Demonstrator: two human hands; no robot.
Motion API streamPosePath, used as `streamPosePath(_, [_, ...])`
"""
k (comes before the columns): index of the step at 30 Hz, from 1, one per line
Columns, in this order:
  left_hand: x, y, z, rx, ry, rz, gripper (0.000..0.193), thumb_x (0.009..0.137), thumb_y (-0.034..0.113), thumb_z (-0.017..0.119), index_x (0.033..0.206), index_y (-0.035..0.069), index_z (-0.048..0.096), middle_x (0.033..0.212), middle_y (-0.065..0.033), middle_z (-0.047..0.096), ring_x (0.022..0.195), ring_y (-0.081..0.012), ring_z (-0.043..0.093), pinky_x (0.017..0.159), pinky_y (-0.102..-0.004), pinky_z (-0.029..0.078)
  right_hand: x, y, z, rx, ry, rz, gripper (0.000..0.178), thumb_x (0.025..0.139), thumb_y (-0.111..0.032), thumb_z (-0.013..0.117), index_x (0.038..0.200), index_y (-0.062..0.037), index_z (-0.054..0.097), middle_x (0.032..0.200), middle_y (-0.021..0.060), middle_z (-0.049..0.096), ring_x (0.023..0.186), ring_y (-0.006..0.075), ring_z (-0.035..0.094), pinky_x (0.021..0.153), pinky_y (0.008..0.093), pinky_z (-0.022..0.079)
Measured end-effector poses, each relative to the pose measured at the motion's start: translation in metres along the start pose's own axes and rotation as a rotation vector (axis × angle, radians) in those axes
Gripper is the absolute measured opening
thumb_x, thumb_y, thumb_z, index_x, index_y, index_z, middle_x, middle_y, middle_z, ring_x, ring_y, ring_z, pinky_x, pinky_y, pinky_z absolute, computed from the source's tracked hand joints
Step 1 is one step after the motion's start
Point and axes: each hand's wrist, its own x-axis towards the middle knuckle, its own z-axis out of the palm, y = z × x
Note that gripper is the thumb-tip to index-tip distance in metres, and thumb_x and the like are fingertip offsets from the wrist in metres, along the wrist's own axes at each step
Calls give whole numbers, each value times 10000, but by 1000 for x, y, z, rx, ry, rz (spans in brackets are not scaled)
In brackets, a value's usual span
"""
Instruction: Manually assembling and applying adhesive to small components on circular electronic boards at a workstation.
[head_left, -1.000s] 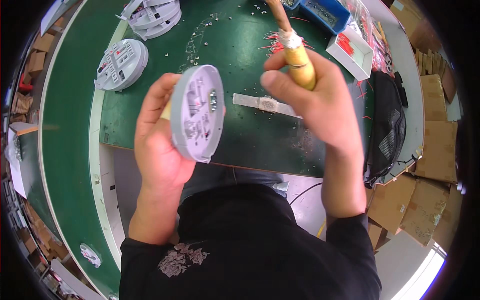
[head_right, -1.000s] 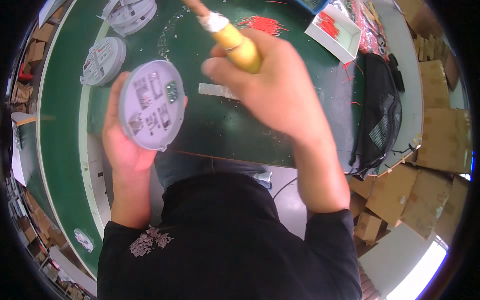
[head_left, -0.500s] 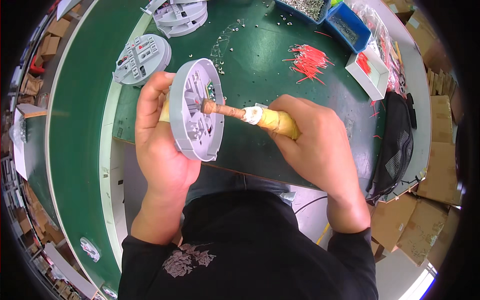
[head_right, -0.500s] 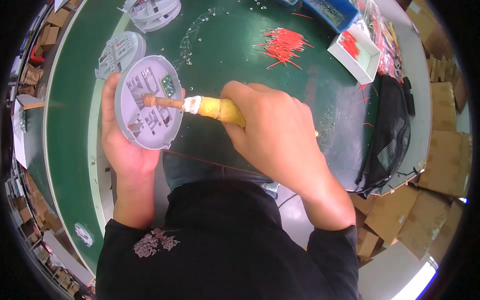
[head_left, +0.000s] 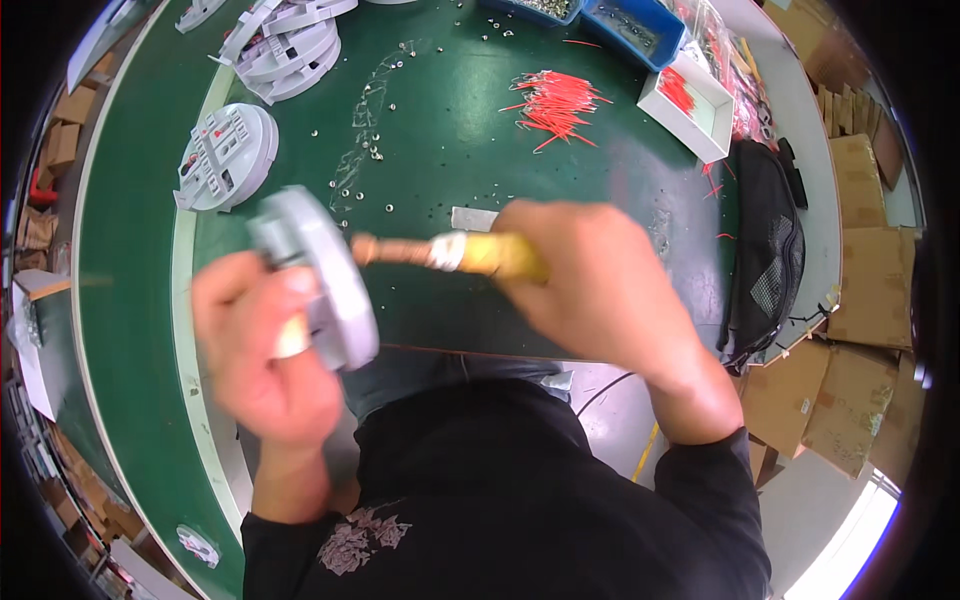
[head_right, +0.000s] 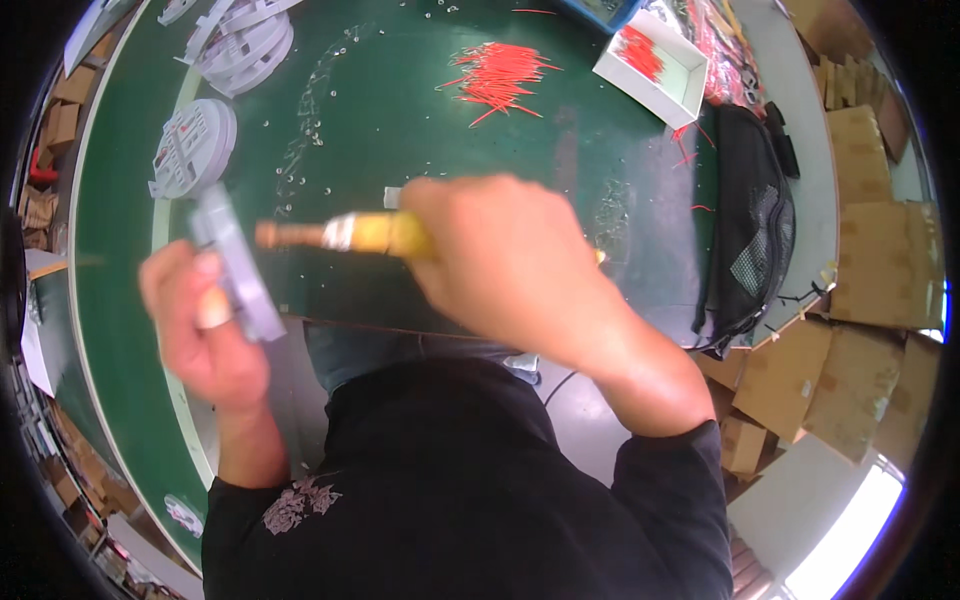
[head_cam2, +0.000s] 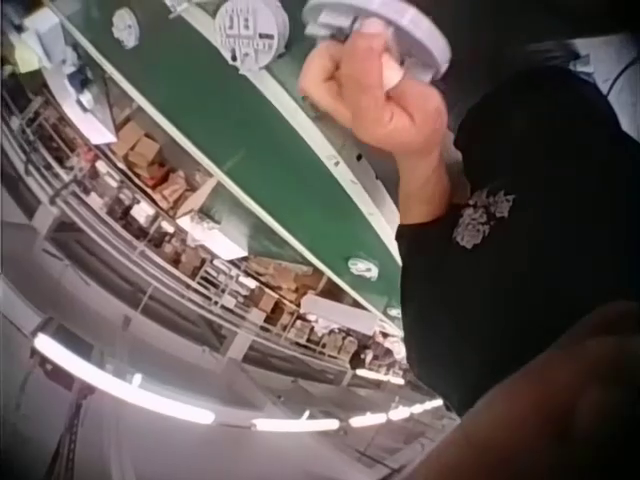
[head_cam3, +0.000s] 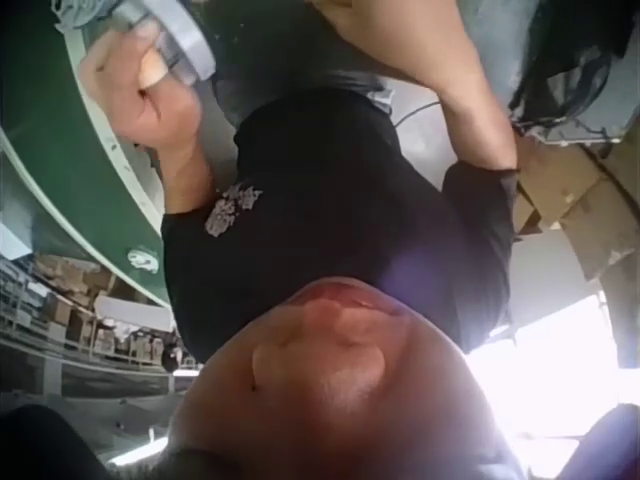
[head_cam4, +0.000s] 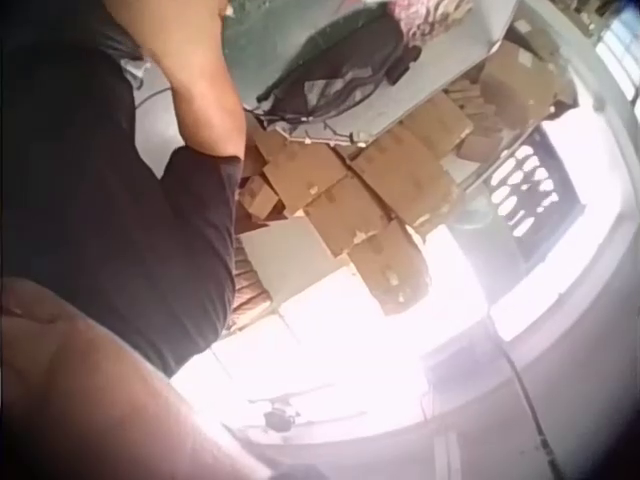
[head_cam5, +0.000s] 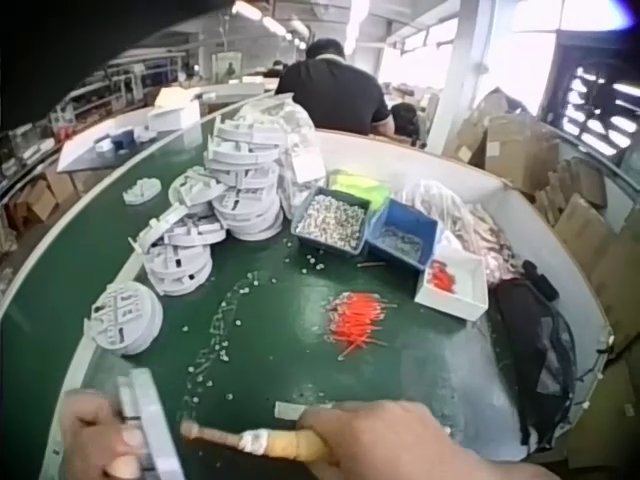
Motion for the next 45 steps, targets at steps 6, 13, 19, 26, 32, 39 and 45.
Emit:
streamPosePath(6, [24,-158,-111,677,45,-398,282,938,64,536,1153,79,719,1126,-151,638,1029,-323,614,925,-401,480,42,67,-4,-107,261,10,262,797,-140,779,1041,-67,720,933,162,674,856,371,659,760,436,519])
streamPosePath(13, [29,-206,-134,1036,-57,-454,442,903,187,659,1329,75,633,1314,-178,613,1280,-378,539,1096,-454,409,69,67,-17,-280,-39,-132,276,797,-155,777,1049,-63,709,962,128,665,905,360,649,777,433,508])
streamPosePath(19, [79,-123,-45,278,-369,15,593,788,254,814,1316,89,598,1472,-131,503,1387,-336,447,1136,-448,386,68,66,-14,-402,-58,-236,196,855,-131,714,1025,-45,669,854,124,630,781,309,648,706,423,505])
streamPosePath(26, [76,-131,-39,171,-433,4,517,813,172,795,1281,40,617,1419,-126,538,1251,-309,576,1039,-401,481,42,53,-28,198,203,124,146,924,-167,693,983,-37,661,759,31,606,655,103,551,596,296,456])
streamPosePath(32, [46,-83,-14,-525,162,-503,465,920,82,680,1362,-3,565,1373,-112,567,1247,-200,569,1036,-343,475,28,27,-21,490,205,107,146,910,-150,721,982,-34,668,800,-37,624,691,35,543,602,230,441])
streamPosePath(39, [41,13,45,-793,-168,-508,511,911,-20,651,1407,-9,528,1309,-98,604,1167,-178,609,994,-314,503,15,-16,0,684,260,28,126,865,-55,746,958,-15,672,809,-24,632,706,40,556,627,220,460])
streamPosePath(45, [42,32,62,-855,-129,-381,443,881,-106,624,1317,-30,598,1261,-86,622,1070,-131,643,912,-260,529,14,-4,15,585,368,-47,213,809,-69,758,999,-13,680,755,133,674,670,236,678,653,345,538])
